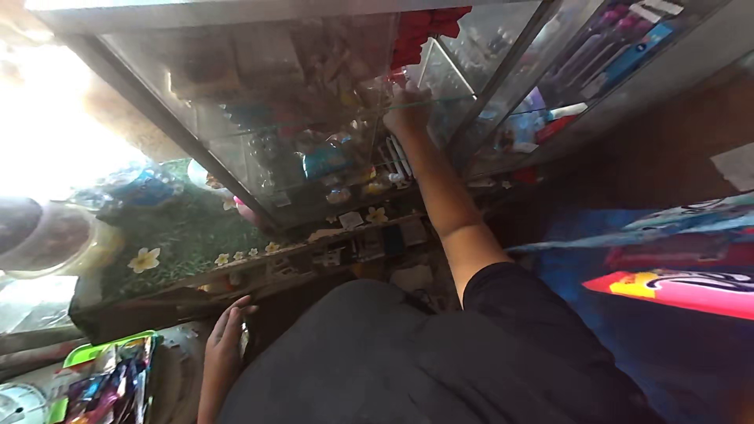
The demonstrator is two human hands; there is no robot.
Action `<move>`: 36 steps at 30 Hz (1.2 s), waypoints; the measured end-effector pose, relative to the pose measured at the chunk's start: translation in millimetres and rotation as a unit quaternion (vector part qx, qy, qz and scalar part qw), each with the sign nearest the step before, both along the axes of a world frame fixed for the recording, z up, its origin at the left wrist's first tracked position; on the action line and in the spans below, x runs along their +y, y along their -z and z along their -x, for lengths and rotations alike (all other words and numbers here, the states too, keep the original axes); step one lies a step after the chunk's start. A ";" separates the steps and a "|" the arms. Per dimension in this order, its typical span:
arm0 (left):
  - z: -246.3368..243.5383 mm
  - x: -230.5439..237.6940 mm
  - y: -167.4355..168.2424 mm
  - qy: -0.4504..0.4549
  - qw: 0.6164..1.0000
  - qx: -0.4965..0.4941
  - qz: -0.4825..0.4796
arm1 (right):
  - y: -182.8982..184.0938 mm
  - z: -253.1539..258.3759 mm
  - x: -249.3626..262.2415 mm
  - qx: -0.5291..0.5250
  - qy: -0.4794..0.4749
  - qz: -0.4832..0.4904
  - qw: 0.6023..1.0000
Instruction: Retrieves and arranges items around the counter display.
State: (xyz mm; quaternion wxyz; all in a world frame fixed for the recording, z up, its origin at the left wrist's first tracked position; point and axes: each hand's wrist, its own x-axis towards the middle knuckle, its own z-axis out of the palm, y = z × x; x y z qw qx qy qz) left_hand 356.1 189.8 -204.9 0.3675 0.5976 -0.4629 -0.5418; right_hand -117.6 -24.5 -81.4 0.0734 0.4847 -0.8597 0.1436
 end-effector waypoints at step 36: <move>15.6 2.2 -12.0 -0.026 0.997 0.020 -0.069 | 104.6 -23.3 64.5 -0.157 0.137 -0.198 0.958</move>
